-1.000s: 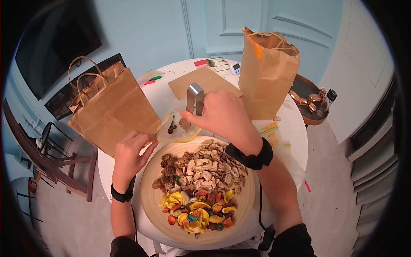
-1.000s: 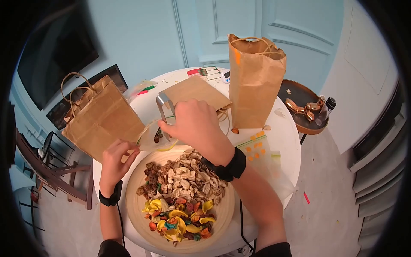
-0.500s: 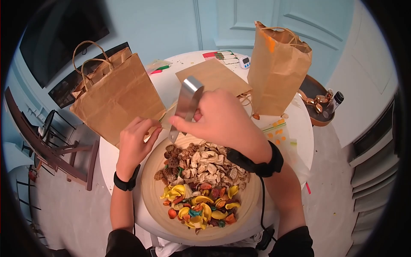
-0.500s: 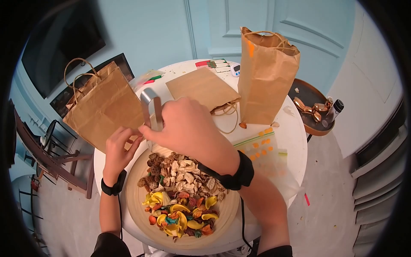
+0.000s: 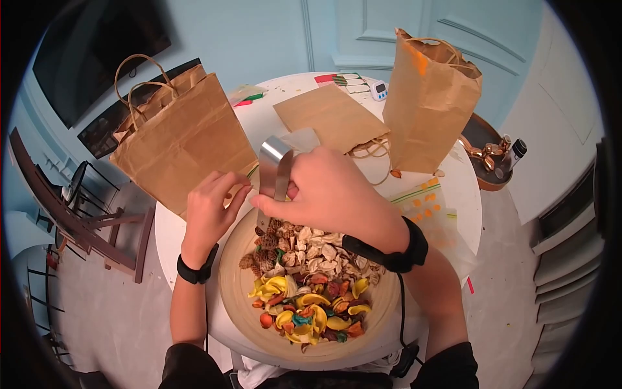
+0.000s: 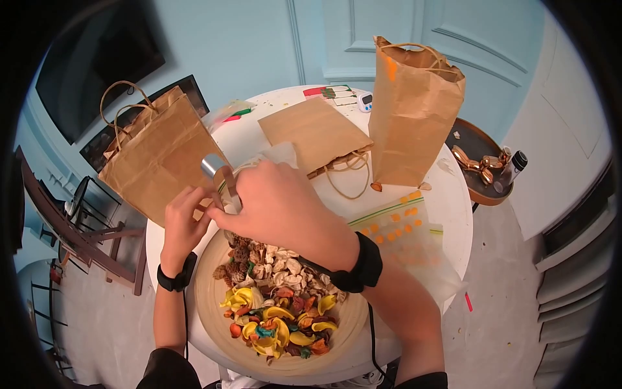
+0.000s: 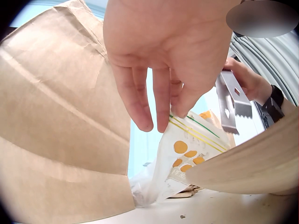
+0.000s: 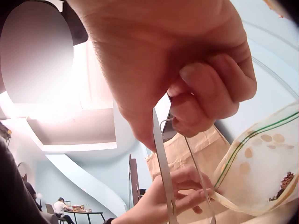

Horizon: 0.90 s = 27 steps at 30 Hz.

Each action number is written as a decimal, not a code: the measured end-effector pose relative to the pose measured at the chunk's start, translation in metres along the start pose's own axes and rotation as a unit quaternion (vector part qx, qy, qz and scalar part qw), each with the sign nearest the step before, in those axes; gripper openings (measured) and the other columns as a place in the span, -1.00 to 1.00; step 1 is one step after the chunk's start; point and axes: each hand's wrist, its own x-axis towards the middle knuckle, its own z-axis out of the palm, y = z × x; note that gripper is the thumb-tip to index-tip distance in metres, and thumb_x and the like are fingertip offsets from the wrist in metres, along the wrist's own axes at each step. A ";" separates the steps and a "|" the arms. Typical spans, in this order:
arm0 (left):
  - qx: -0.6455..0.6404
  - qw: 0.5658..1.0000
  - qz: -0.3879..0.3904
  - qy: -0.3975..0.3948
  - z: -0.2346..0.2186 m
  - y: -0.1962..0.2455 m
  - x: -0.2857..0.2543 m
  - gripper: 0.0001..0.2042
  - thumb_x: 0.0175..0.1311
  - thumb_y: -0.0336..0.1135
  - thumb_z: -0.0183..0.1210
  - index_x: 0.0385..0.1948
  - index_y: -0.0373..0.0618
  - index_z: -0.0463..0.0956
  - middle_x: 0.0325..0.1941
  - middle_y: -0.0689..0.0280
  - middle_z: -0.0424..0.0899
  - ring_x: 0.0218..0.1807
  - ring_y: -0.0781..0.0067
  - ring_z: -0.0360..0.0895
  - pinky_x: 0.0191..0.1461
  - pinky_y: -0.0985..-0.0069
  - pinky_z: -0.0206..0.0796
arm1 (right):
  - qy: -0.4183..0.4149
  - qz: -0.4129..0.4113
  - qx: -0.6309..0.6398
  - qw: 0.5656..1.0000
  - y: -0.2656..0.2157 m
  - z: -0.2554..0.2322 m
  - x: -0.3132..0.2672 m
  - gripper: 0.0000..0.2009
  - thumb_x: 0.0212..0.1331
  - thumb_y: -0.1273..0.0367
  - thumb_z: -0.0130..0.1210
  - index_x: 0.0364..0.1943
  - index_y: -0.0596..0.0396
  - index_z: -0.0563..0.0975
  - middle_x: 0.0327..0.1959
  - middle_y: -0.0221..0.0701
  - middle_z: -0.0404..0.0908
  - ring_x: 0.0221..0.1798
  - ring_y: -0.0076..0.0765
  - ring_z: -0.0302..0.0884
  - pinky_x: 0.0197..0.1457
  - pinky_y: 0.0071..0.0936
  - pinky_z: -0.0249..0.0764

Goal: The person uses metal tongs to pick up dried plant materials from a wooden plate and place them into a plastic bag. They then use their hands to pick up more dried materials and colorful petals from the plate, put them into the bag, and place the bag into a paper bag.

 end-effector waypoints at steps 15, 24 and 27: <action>-0.008 1.000 -0.008 -0.015 0.002 -0.001 0.001 -0.85 0.20 -0.42 0.42 -0.25 -0.10 0.64 -0.31 0.30 0.73 -0.35 0.31 0.65 -0.32 0.43 0.55 | 0.015 -0.035 -0.019 0.999 0.023 0.023 0.004 -0.38 0.16 -0.07 0.29 -0.71 0.27 0.51 -0.81 -0.21 0.42 -0.68 0.02 0.45 -0.49 -0.19 0.43; -0.005 1.000 0.000 -0.009 0.006 -0.003 0.001 -0.86 0.19 -0.42 0.43 -0.28 -0.09 0.64 -0.33 0.31 0.73 -0.36 0.31 0.65 -0.32 0.43 0.55 | -0.004 -0.032 -0.042 0.999 0.025 0.021 0.005 -0.42 0.18 -0.05 0.28 -0.67 0.25 0.56 -0.77 -0.25 0.49 -0.63 -0.01 0.53 -0.44 -0.20 0.49; -0.006 1.000 -0.004 -0.008 0.006 -0.001 0.001 -0.86 0.19 -0.42 0.42 -0.29 -0.10 0.63 -0.33 0.31 0.73 -0.35 0.31 0.65 -0.32 0.43 0.55 | 0.016 -0.051 -0.038 0.998 0.032 0.035 0.004 -0.41 0.19 -0.05 0.28 -0.69 0.24 0.55 -0.77 -0.24 0.48 -0.62 -0.01 0.53 -0.44 -0.20 0.49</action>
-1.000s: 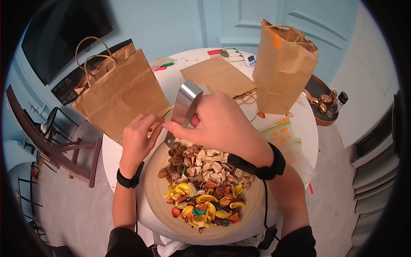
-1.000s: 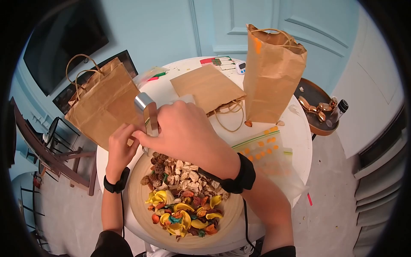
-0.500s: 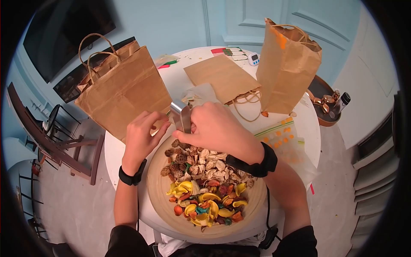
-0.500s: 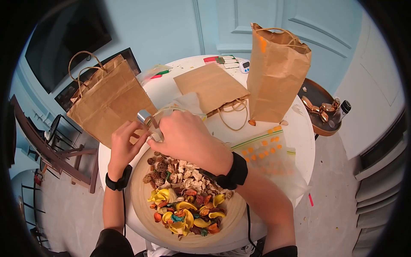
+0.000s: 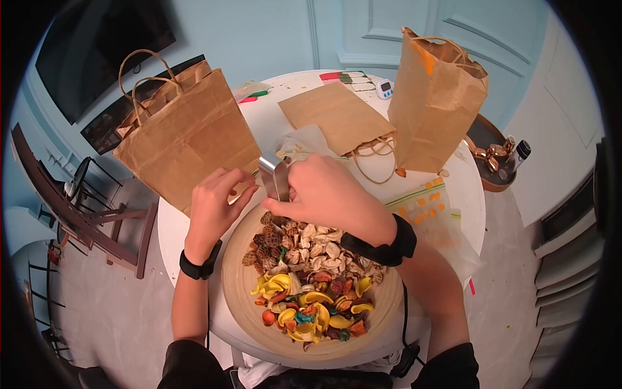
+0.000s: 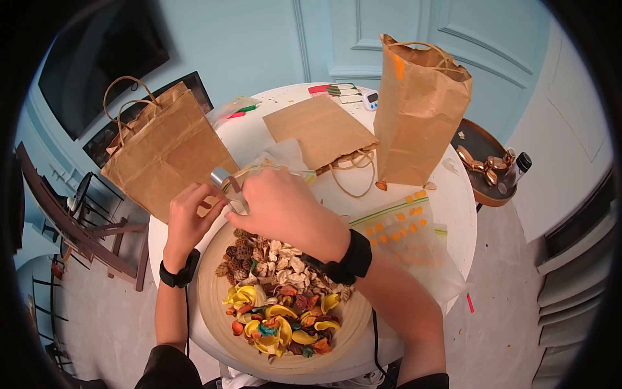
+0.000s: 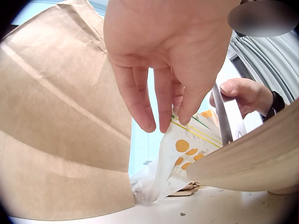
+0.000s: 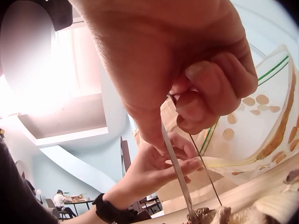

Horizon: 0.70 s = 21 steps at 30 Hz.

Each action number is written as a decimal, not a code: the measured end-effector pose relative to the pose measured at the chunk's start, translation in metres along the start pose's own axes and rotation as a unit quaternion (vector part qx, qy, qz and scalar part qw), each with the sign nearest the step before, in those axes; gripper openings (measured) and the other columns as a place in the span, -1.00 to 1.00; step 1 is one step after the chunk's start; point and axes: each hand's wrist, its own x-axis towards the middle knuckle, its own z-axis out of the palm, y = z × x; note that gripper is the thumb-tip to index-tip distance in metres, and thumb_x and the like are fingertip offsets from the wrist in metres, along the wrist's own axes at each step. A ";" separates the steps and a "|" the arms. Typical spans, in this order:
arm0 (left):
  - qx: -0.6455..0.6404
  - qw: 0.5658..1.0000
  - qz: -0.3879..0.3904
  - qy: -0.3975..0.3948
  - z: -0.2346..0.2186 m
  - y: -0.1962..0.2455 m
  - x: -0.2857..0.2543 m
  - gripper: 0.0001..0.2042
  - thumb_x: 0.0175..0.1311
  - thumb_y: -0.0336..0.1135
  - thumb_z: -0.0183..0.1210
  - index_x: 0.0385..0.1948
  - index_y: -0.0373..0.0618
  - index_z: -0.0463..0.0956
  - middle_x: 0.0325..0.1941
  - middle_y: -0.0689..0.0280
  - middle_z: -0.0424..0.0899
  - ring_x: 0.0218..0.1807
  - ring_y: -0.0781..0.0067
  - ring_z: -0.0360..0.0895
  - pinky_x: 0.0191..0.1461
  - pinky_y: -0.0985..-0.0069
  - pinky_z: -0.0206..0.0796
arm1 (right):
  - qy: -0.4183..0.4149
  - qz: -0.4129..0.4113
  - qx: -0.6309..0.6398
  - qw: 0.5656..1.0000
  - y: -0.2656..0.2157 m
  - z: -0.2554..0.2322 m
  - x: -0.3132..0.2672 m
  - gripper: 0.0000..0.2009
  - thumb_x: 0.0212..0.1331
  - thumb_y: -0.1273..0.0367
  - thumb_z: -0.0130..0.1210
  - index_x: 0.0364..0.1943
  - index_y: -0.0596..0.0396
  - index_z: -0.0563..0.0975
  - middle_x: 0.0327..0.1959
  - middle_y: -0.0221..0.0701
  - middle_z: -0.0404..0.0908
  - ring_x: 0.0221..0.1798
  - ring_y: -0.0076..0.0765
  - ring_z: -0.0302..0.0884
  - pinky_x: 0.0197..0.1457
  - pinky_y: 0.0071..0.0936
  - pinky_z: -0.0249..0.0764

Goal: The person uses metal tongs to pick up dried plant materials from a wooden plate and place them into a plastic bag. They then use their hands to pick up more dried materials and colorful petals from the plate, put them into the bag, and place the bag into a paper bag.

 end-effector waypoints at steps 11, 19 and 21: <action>-0.001 1.000 -0.004 -0.004 -0.001 0.002 0.000 -0.89 0.22 -0.42 0.40 -0.30 -0.09 0.63 -0.33 0.32 0.74 -0.32 0.32 0.66 -0.30 0.43 0.58 | -0.076 0.071 0.058 0.993 -0.008 -0.053 0.002 -0.57 0.20 0.04 0.34 -0.34 0.21 0.68 -0.57 -0.29 0.63 -0.51 -0.26 0.60 -0.36 -0.37 0.50; -0.012 1.000 -0.017 -0.022 0.000 0.003 -0.001 -0.88 0.22 -0.48 0.40 -0.27 -0.16 0.66 -0.27 0.25 0.75 -0.27 0.29 0.69 -0.25 0.46 0.62 | 0.121 0.044 0.132 0.983 0.013 -0.067 -0.002 -0.49 0.13 0.05 0.34 -0.68 0.26 0.53 -0.80 -0.27 0.39 -0.70 -0.19 0.36 -0.53 -0.25 0.28; -0.011 0.999 -0.020 -0.024 0.001 0.003 0.000 -0.89 0.22 -0.48 0.40 -0.28 -0.16 0.66 -0.27 0.25 0.75 -0.27 0.29 0.69 -0.25 0.46 0.62 | 0.135 0.058 0.060 0.987 0.006 -0.072 -0.002 -0.47 0.14 0.05 0.33 -0.70 0.25 0.52 -0.82 -0.28 0.37 -0.71 -0.17 0.34 -0.54 -0.23 0.27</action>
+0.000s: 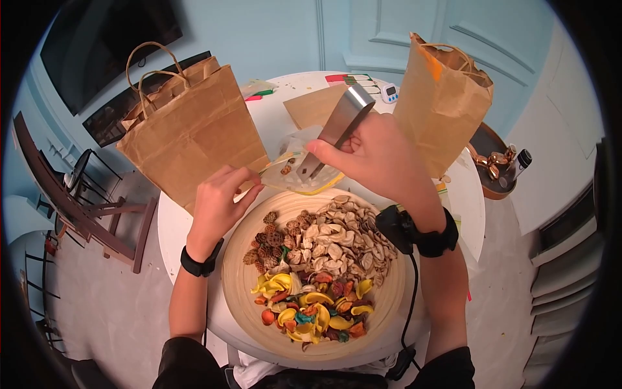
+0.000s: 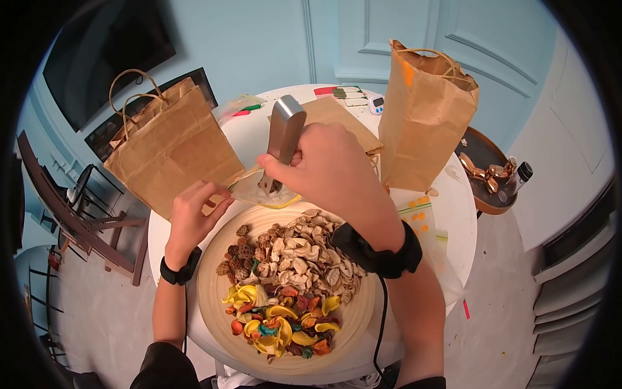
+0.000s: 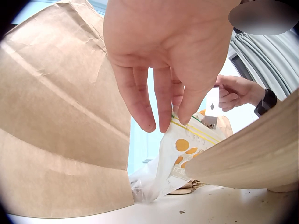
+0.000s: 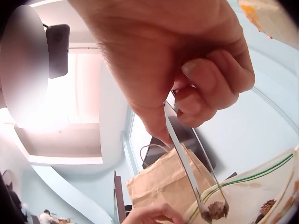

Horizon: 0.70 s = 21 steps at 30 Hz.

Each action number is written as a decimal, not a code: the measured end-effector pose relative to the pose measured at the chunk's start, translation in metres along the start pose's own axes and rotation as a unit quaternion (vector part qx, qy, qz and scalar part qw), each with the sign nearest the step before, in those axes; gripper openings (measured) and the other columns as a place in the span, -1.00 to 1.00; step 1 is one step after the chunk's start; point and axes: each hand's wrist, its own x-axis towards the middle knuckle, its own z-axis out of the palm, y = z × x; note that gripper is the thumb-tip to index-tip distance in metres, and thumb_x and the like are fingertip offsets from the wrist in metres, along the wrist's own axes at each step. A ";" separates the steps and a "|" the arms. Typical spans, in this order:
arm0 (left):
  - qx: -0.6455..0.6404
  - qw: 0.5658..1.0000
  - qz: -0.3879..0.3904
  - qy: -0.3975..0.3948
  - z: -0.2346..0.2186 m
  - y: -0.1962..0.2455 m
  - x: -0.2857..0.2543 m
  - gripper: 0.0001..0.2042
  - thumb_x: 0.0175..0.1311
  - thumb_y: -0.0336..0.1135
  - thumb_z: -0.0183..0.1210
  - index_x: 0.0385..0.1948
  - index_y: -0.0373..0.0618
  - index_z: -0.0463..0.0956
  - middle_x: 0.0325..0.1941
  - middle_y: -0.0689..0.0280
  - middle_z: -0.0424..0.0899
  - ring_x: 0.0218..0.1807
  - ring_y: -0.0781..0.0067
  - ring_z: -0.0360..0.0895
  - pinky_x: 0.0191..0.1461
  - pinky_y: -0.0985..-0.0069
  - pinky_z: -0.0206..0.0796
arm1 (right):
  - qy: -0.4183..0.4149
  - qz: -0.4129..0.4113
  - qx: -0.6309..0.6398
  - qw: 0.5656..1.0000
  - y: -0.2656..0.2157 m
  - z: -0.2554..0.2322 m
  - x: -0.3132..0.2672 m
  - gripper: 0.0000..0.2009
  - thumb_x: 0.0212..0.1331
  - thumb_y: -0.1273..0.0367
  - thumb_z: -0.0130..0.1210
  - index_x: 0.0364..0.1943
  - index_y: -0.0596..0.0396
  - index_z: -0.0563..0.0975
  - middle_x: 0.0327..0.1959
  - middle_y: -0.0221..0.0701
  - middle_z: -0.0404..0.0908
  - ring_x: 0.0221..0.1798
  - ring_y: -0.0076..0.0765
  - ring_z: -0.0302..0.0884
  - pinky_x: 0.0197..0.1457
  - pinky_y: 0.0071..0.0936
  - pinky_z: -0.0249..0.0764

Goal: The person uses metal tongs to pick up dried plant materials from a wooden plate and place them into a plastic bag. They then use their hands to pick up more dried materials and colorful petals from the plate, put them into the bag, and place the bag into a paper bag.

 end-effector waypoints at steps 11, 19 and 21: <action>0.001 1.000 0.018 0.021 0.002 0.001 0.000 -0.89 0.22 -0.42 0.40 -0.30 -0.09 0.64 -0.32 0.29 0.74 -0.33 0.31 0.68 -0.29 0.43 0.57 | -0.085 0.042 -0.020 0.995 -0.013 0.004 -0.004 -0.42 0.04 -0.07 0.37 -0.71 0.22 0.55 -0.79 -0.26 0.45 -0.67 -0.12 0.47 -0.50 -0.28 0.39; 0.004 0.999 0.018 0.030 0.004 -0.001 0.000 -0.90 0.23 -0.39 0.40 -0.31 -0.04 0.64 -0.36 0.32 0.72 -0.38 0.32 0.67 -0.32 0.42 0.53 | -0.191 -0.043 -0.120 0.973 -0.001 0.014 -0.002 -0.30 0.02 -0.26 0.33 -0.64 0.23 0.56 -0.76 -0.24 0.45 -0.62 -0.03 0.49 -0.45 -0.24 0.45; 0.003 0.999 0.024 0.033 0.005 -0.001 0.000 -0.90 0.23 -0.38 0.40 -0.31 -0.04 0.64 -0.36 0.31 0.72 -0.39 0.32 0.67 -0.32 0.41 0.53 | -0.192 -0.051 -0.138 0.970 0.000 0.017 -0.004 -0.25 0.04 -0.29 0.33 -0.78 0.16 0.44 -0.84 -0.38 0.27 -0.71 -0.16 0.26 -0.56 -0.31 0.24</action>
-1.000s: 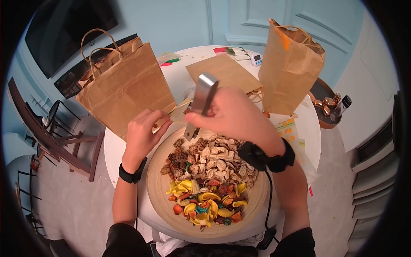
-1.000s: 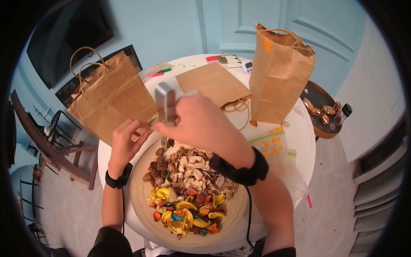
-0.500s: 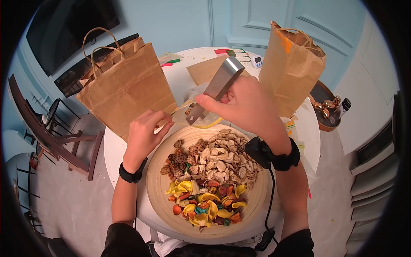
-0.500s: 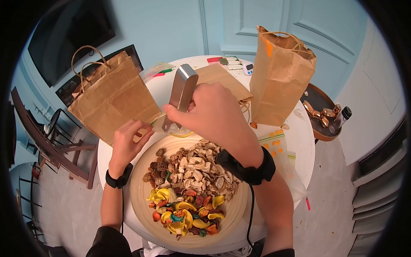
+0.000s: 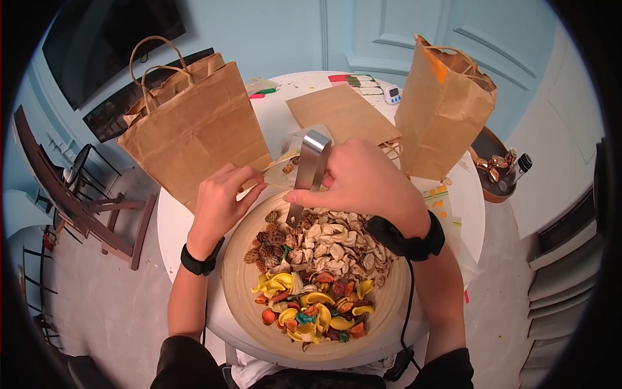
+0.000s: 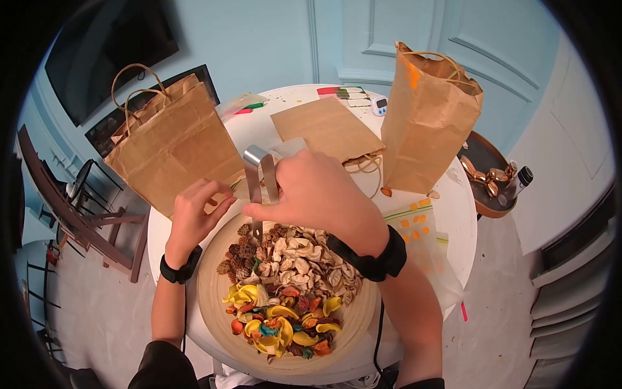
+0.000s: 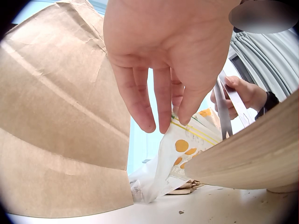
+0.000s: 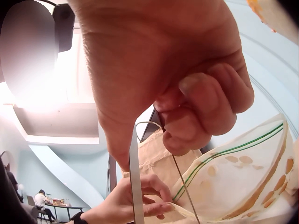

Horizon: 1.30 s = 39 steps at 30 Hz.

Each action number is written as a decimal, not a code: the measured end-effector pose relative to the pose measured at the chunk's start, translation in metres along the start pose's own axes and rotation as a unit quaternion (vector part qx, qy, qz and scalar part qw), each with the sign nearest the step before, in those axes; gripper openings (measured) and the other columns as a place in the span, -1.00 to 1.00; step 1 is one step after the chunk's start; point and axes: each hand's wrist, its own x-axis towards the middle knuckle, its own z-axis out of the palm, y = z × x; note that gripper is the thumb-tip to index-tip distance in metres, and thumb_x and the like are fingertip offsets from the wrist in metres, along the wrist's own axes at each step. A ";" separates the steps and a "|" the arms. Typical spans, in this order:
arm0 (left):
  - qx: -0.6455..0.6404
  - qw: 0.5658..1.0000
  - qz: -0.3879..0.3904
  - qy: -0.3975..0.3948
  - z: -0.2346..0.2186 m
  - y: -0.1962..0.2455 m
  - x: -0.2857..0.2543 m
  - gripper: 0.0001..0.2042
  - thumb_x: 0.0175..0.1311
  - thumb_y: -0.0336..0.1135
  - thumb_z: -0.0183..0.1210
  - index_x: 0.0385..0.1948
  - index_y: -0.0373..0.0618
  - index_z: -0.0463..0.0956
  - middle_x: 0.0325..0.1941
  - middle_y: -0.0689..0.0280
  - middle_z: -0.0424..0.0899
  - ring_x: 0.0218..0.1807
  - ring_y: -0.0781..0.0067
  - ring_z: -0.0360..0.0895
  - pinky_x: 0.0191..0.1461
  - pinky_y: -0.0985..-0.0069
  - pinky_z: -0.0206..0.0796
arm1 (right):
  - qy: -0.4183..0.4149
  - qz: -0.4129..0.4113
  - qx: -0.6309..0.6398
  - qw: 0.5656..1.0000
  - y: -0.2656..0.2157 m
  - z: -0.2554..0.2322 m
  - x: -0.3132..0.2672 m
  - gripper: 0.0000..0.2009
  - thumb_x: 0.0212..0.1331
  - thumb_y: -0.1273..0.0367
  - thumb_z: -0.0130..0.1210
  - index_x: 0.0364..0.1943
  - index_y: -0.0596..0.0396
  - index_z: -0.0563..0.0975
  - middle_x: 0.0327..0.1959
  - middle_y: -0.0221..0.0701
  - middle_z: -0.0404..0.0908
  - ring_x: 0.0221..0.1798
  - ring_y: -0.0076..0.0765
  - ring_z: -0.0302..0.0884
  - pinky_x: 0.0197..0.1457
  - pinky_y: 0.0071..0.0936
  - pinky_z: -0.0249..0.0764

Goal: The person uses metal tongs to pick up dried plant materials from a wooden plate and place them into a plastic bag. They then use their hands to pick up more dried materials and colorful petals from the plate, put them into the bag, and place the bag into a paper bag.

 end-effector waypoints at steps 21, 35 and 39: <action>-0.001 0.999 -0.013 -0.029 -0.001 0.004 0.001 -0.89 0.21 -0.48 0.41 -0.29 -0.15 0.66 -0.28 0.27 0.74 -0.27 0.30 0.69 -0.27 0.46 0.62 | -0.072 0.039 -0.001 0.997 0.003 0.010 -0.005 -0.30 0.01 -0.32 0.29 -0.48 0.16 0.64 -0.63 -0.28 0.61 -0.47 -0.02 0.65 -0.34 -0.25 0.55; 0.003 1.000 -0.009 -0.026 -0.002 0.001 0.000 -0.89 0.21 -0.47 0.41 -0.28 -0.16 0.66 -0.28 0.28 0.75 -0.27 0.29 0.68 -0.26 0.45 0.62 | -0.077 0.026 0.055 0.995 0.009 0.021 0.002 -0.54 -0.01 -0.06 0.33 -0.49 0.12 0.64 -0.63 -0.29 0.60 -0.51 -0.05 0.59 -0.34 -0.25 0.50; 0.004 1.000 -0.003 -0.025 -0.002 0.001 0.000 -0.89 0.22 -0.46 0.40 -0.28 -0.15 0.65 -0.29 0.29 0.75 -0.26 0.29 0.68 -0.26 0.44 0.63 | -0.072 0.009 0.057 0.996 0.011 0.023 0.004 -0.57 0.03 0.01 0.33 -0.55 0.14 0.58 -0.66 -0.32 0.55 -0.57 -0.09 0.52 -0.42 -0.26 0.42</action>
